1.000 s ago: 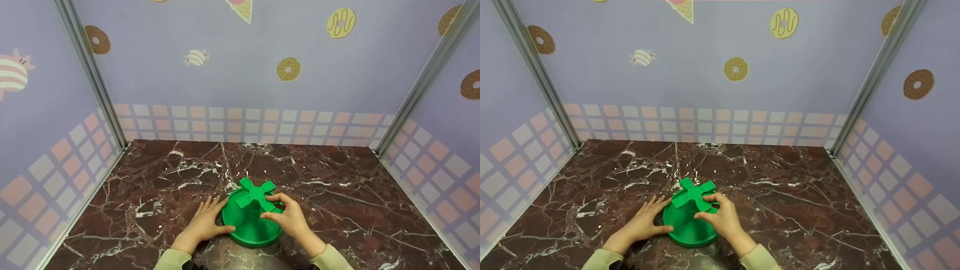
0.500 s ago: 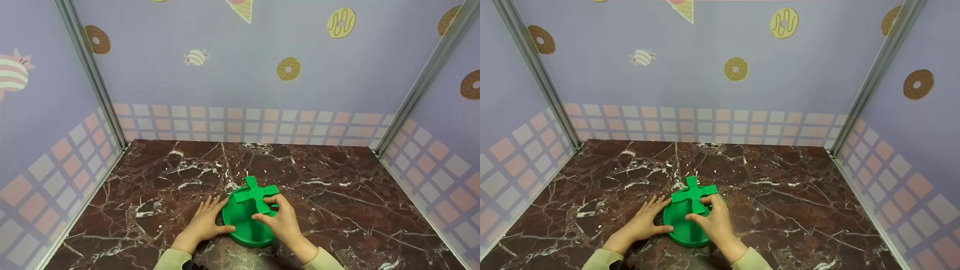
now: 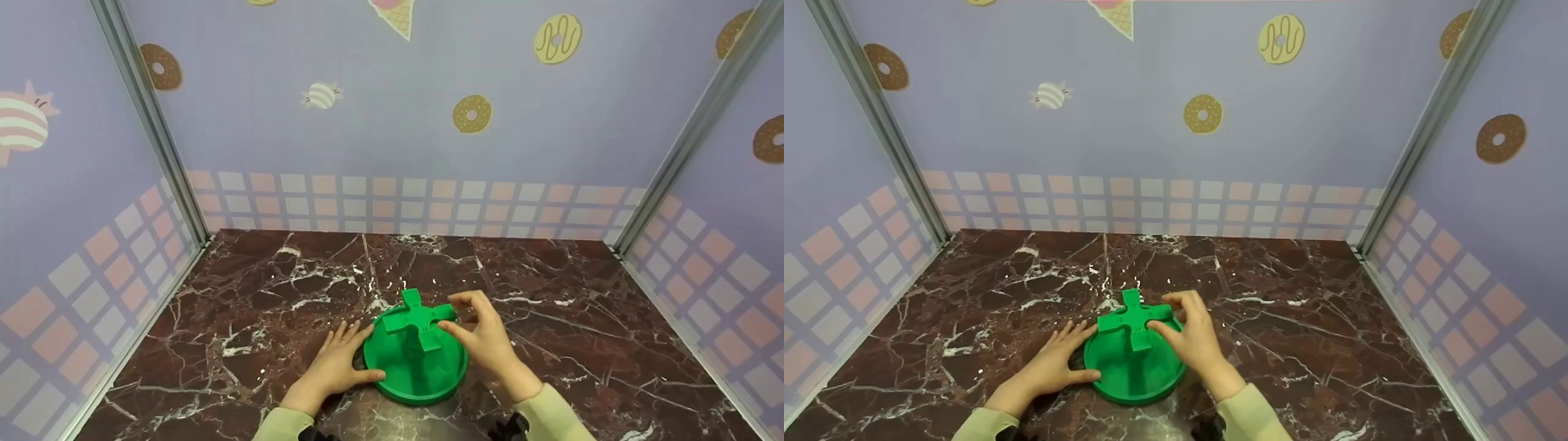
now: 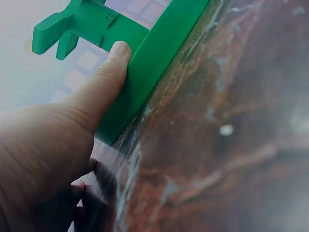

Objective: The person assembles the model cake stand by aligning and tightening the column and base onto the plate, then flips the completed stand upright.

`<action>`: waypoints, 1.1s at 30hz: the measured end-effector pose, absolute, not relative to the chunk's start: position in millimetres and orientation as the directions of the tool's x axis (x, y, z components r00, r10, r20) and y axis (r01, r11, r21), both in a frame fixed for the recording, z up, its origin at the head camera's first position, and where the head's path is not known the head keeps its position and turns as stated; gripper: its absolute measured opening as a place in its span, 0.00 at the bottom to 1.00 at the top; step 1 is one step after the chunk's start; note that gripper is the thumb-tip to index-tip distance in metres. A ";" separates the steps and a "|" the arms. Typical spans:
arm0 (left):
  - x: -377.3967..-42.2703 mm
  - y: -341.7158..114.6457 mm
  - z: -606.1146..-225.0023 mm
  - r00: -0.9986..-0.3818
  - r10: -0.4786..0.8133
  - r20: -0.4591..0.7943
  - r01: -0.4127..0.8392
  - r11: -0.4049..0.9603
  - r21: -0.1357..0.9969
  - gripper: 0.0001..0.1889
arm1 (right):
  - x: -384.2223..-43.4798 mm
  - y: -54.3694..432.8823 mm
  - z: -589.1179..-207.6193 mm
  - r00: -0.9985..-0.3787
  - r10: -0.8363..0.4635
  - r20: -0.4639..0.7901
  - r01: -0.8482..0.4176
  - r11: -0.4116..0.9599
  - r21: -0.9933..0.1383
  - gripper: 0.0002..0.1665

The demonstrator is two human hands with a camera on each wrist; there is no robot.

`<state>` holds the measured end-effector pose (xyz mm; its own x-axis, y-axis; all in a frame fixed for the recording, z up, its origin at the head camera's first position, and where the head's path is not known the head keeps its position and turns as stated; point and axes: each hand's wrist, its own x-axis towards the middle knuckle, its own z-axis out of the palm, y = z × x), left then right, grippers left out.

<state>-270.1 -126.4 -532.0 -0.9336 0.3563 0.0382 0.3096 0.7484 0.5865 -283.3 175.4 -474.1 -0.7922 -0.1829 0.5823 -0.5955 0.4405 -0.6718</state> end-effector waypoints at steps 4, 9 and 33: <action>-270.0 -126.2 -532.4 -0.933 0.357 0.045 0.315 0.750 0.582 0.55 | -298.8 187.9 -475.6 -0.870 -0.276 0.410 -0.492 0.402 -0.772 0.30; -269.8 -126.0 -532.8 -0.935 0.353 0.037 0.305 0.748 0.589 0.55 | -313.2 196.0 -481.1 -0.874 -0.388 0.291 -0.430 0.342 -0.836 0.35; -271.5 -126.0 -535.3 -0.936 0.349 0.045 0.309 0.754 0.580 0.56 | -315.0 190.6 -489.6 -0.900 -0.349 0.261 -0.370 0.295 -0.881 0.24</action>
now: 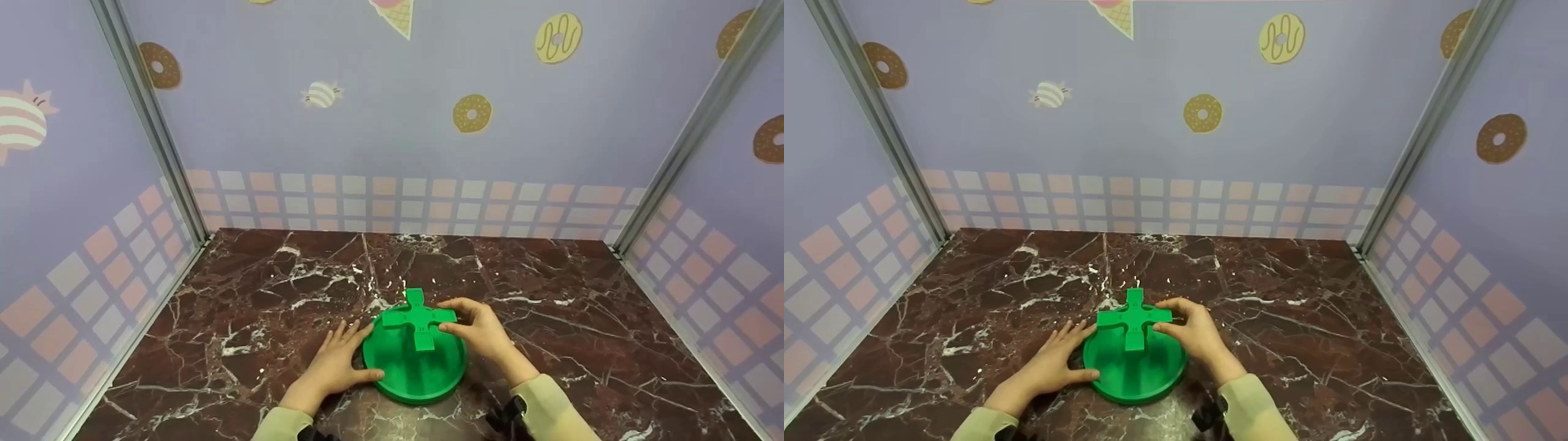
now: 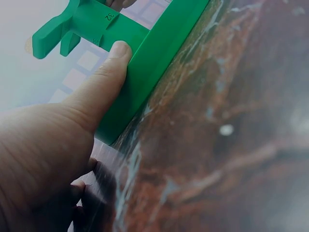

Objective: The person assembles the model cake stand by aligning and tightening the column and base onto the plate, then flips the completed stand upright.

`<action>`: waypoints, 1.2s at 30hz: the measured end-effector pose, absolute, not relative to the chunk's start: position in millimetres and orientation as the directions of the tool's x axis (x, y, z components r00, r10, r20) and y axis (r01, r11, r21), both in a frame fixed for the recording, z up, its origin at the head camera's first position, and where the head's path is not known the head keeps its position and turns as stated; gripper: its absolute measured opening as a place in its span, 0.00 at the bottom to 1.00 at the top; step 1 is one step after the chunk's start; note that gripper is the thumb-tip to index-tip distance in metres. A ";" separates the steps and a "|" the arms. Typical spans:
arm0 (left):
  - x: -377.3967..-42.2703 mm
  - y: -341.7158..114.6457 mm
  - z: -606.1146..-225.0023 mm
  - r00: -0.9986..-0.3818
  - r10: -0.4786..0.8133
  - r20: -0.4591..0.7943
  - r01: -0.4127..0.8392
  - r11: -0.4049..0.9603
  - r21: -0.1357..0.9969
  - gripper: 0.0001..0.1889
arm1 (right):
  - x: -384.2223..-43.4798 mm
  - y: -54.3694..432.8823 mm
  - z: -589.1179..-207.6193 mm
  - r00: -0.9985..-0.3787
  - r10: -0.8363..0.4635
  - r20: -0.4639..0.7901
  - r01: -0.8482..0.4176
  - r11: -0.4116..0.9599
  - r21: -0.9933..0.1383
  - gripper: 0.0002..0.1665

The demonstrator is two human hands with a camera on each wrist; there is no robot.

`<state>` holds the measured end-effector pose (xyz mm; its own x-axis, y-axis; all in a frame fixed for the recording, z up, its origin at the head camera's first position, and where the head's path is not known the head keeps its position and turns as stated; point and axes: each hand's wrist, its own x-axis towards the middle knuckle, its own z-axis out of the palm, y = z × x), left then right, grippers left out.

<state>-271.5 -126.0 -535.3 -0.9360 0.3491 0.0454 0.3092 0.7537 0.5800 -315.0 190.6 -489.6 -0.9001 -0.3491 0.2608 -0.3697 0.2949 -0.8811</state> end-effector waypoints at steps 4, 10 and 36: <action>-271.3 -126.5 -534.6 -0.936 0.350 0.043 0.309 0.754 0.580 0.55 | -308.7 187.2 -488.7 -0.913 -0.295 0.283 -0.372 0.315 -0.873 0.23; -271.6 -126.5 -534.0 -0.935 0.352 0.037 0.305 0.751 0.586 0.55 | -301.9 182.4 -491.0 -0.926 -0.203 0.319 -0.374 0.365 -0.852 0.22; -270.0 -124.0 -534.0 -0.936 0.347 0.051 0.313 0.759 0.572 0.55 | -285.8 164.6 -498.4 -0.922 -0.033 0.386 -0.372 0.353 -0.859 0.21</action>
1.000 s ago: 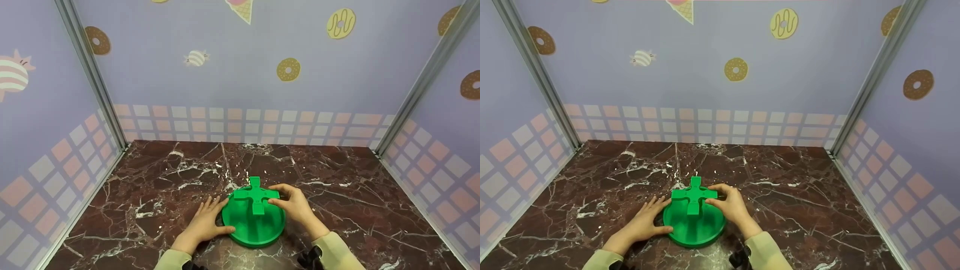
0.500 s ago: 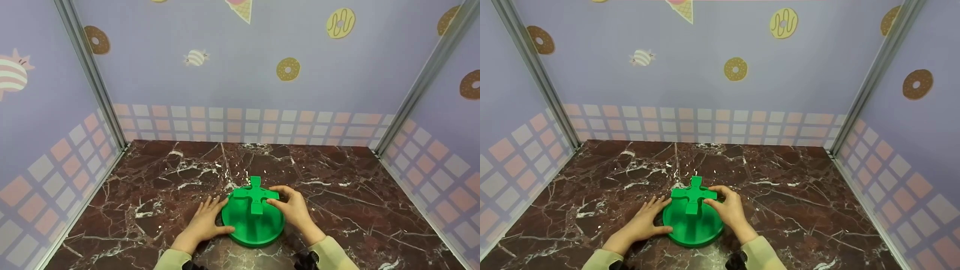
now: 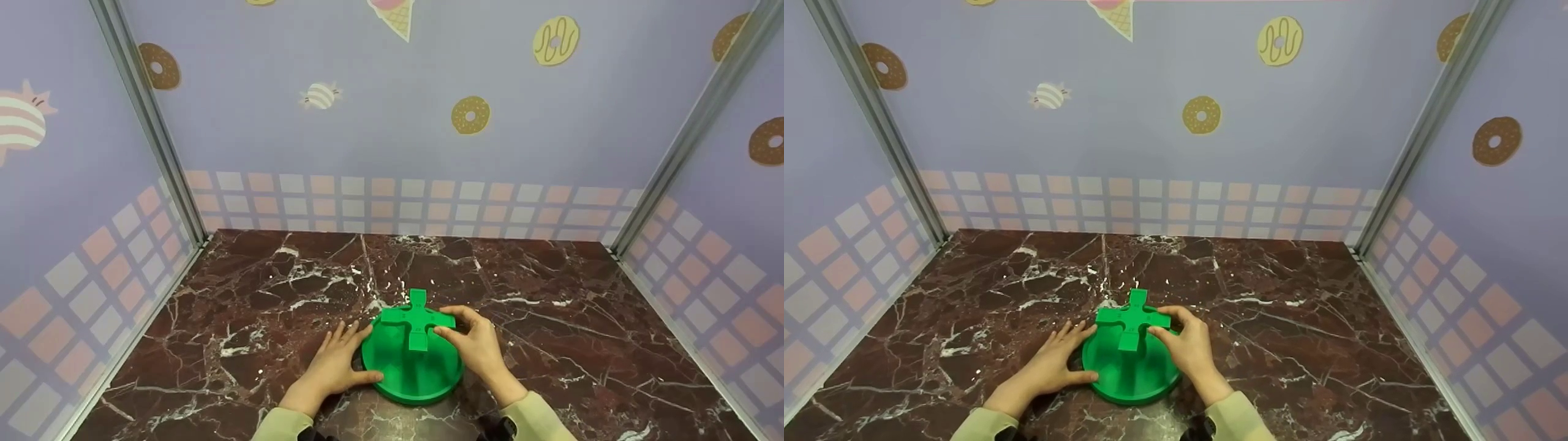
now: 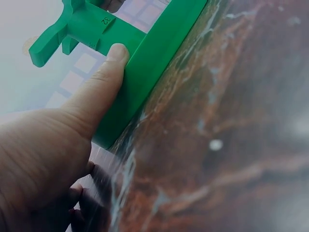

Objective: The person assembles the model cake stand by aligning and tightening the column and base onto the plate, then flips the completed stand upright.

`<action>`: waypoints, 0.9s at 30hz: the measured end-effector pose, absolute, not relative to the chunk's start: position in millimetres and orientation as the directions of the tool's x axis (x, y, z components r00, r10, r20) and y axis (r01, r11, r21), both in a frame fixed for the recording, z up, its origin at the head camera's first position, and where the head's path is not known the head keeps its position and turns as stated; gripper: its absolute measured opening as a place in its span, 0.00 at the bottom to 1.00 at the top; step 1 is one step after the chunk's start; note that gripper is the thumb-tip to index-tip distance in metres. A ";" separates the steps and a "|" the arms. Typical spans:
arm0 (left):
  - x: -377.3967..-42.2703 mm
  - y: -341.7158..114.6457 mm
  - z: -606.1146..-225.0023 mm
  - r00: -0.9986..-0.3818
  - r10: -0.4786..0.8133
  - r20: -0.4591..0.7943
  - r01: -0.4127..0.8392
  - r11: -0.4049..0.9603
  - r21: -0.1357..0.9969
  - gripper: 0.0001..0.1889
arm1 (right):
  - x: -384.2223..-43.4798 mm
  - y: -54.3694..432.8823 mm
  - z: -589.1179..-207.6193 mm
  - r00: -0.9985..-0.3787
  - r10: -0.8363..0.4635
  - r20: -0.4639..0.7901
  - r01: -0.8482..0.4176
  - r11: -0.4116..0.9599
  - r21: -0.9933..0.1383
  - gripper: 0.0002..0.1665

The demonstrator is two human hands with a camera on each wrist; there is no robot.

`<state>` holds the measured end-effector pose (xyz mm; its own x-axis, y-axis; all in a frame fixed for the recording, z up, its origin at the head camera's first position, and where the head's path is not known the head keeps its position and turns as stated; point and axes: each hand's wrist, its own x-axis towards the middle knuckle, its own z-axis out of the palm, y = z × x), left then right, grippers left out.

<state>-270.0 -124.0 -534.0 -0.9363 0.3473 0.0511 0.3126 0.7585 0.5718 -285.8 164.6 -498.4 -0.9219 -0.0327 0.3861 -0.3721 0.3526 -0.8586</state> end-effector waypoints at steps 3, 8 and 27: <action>-270.2 -123.6 -533.7 -0.936 0.348 0.052 0.314 0.760 0.569 0.56 | -285.5 164.7 -498.8 -0.918 -0.030 0.395 -0.380 0.348 -0.857 0.20; -270.7 -123.4 -534.1 -0.937 0.345 0.057 0.317 0.766 0.560 0.56 | -284.8 164.5 -499.3 -0.914 -0.032 0.405 -0.389 0.355 -0.850 0.20; -271.1 -125.2 -533.4 -0.935 0.352 0.036 0.307 0.757 0.577 0.56 | -289.1 199.2 -506.9 -0.922 -0.248 0.296 -0.378 0.420 -0.825 0.53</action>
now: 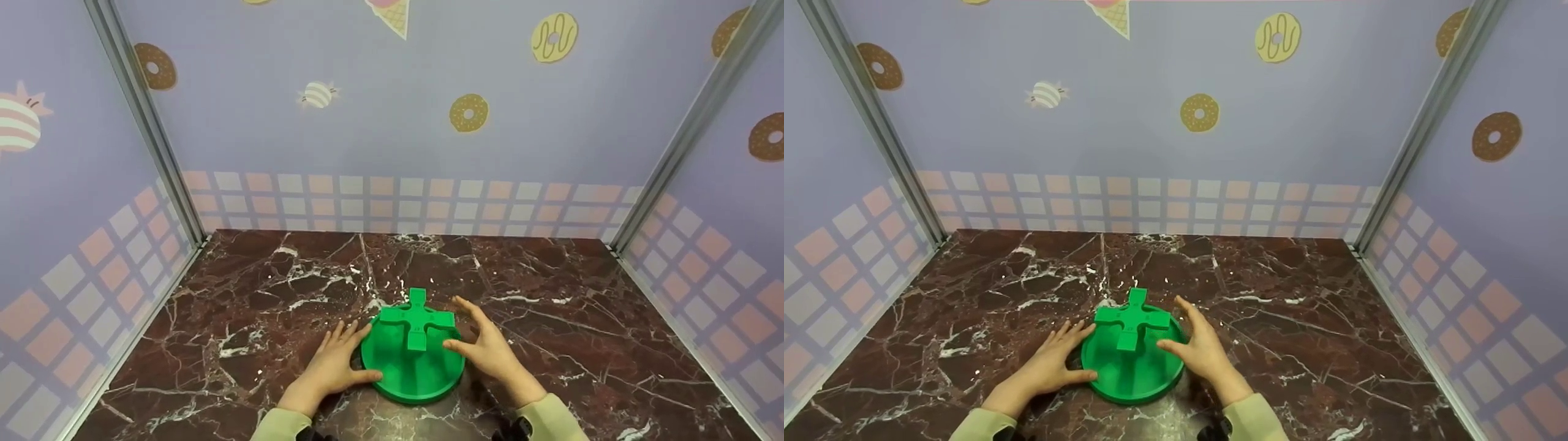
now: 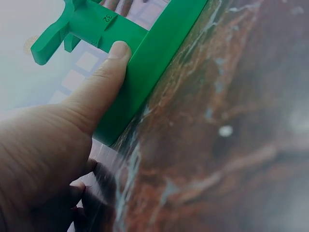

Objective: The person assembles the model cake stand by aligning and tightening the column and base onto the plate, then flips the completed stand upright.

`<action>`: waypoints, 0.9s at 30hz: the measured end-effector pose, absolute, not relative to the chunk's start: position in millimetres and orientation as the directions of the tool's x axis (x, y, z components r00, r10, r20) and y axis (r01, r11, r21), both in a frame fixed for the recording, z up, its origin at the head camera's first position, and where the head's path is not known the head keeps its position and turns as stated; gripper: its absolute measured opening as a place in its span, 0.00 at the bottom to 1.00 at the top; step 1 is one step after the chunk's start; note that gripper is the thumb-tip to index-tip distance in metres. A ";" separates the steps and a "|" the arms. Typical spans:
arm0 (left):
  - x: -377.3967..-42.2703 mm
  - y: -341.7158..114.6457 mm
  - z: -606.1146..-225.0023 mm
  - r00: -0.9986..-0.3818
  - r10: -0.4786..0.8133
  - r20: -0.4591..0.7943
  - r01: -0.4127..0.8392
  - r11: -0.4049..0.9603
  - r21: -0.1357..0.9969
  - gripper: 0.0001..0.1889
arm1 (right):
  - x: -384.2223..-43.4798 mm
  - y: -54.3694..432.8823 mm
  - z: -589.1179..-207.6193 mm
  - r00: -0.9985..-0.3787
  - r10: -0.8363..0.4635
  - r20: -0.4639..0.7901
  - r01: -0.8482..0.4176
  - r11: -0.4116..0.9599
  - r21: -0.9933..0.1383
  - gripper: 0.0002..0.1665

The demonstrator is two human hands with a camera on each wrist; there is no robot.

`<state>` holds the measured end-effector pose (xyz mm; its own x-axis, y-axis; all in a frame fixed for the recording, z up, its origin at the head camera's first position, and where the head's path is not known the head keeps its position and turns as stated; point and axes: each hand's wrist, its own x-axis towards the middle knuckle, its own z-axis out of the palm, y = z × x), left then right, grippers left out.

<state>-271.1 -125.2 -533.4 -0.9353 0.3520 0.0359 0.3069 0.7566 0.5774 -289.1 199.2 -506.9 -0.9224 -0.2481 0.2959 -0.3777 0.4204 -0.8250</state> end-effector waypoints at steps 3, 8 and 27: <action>-271.0 -125.4 -533.3 -0.935 0.354 0.036 0.307 0.751 0.584 0.56 | -290.9 210.6 -509.7 -0.929 -0.292 0.227 -0.351 0.497 -0.794 0.62; -270.9 -125.6 -533.7 -0.933 0.357 0.038 0.312 0.752 0.581 0.56 | -295.1 223.2 -516.9 -0.903 -0.401 0.151 -0.371 0.555 -0.745 0.74; -272.8 -127.2 -534.3 -0.926 0.376 0.043 0.331 0.748 0.575 0.55 | -292.8 225.4 -531.1 -0.860 -0.511 0.008 -0.376 0.623 -0.686 0.81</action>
<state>-272.8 -127.2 -534.3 -0.9256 0.3761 0.0434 0.3310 0.7482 0.5750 -292.8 225.4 -531.1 -0.8597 -0.5108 0.0079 -0.3764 0.6228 -0.6859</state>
